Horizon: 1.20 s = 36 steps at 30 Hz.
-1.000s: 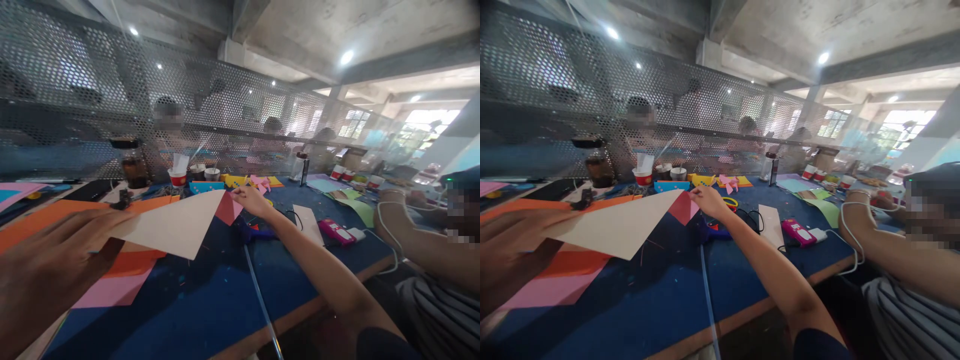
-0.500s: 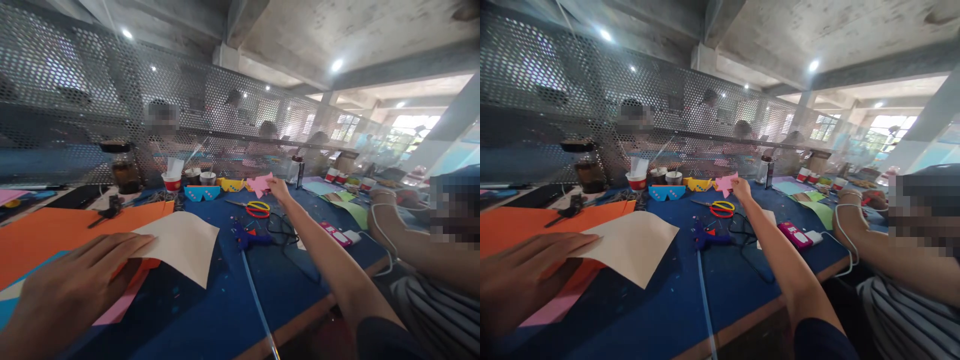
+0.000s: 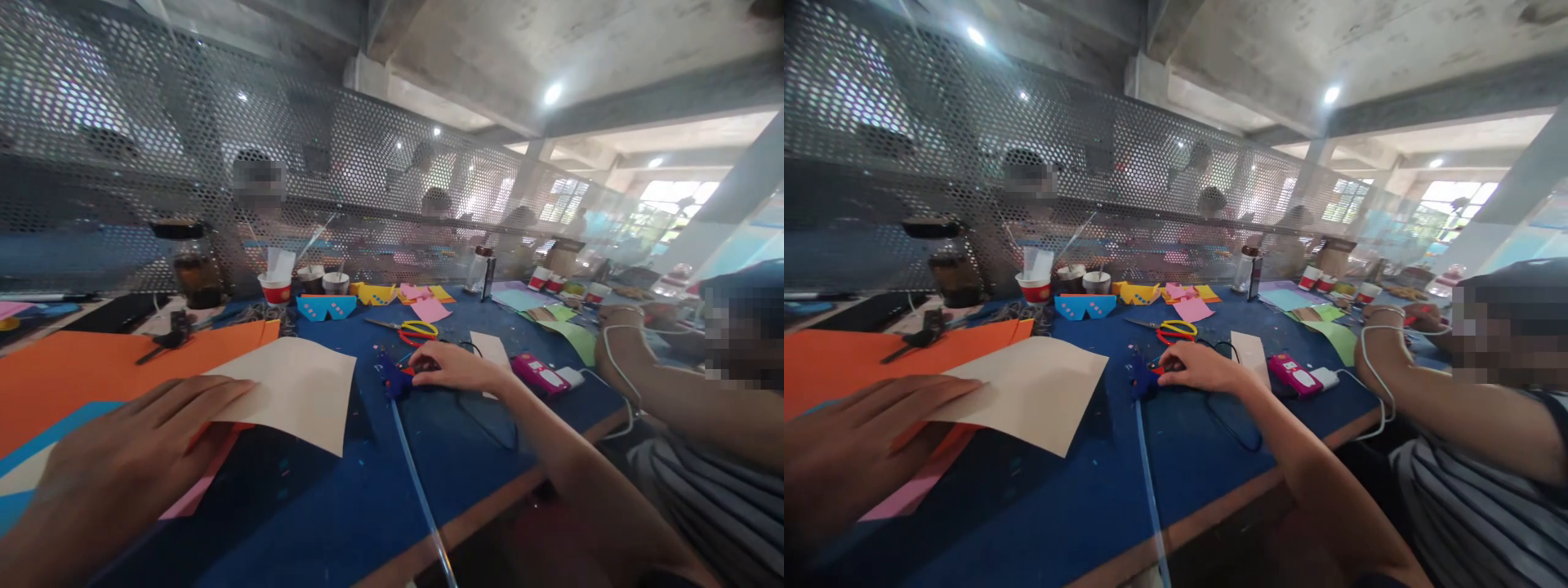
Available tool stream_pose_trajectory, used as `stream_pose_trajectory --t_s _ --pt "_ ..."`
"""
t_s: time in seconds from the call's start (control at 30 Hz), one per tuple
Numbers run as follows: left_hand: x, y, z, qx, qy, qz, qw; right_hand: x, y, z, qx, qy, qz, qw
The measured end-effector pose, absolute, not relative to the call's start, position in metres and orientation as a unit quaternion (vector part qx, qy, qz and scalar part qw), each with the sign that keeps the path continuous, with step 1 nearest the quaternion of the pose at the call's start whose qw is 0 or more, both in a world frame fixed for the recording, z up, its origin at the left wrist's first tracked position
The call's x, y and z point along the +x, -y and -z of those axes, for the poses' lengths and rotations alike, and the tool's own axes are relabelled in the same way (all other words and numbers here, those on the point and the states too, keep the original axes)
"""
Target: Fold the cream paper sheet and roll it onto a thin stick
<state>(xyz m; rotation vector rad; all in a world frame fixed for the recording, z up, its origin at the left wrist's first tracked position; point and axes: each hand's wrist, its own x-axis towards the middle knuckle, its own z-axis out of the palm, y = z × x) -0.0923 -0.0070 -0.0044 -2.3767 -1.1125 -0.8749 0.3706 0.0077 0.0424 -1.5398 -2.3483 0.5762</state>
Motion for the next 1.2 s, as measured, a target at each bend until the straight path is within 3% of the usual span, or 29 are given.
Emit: stream_pose_trajectory --t_s 0.23,0.5,0.63,0.73,1.03,1.2 --pt "-0.069 0.021 -0.017 -0.855 0.313 0.286 0.299 0.368 0.014 -0.021 -0.545 0.815 -0.136 0.146" --pt "-0.062 0.025 -0.006 -0.876 0.329 0.248 0.251 0.385 0.024 -0.030 -0.602 0.786 -0.028 0.139" --pt "-0.055 0.027 -0.007 -0.873 0.297 0.266 0.279 0.350 0.049 -0.039 -0.518 0.827 -0.047 0.213" --pt "-0.049 0.029 -0.014 -0.868 0.290 0.280 0.291 0.304 0.068 -0.042 -0.445 0.868 -0.080 0.204" --pt "-0.057 0.039 -0.032 -0.853 0.327 0.271 0.303 0.251 0.060 -0.043 -0.394 0.894 0.048 0.207" --pt "-0.075 0.056 -0.007 -0.888 0.314 0.264 0.210 0.277 0.072 -0.036 -0.310 0.926 0.026 0.213"
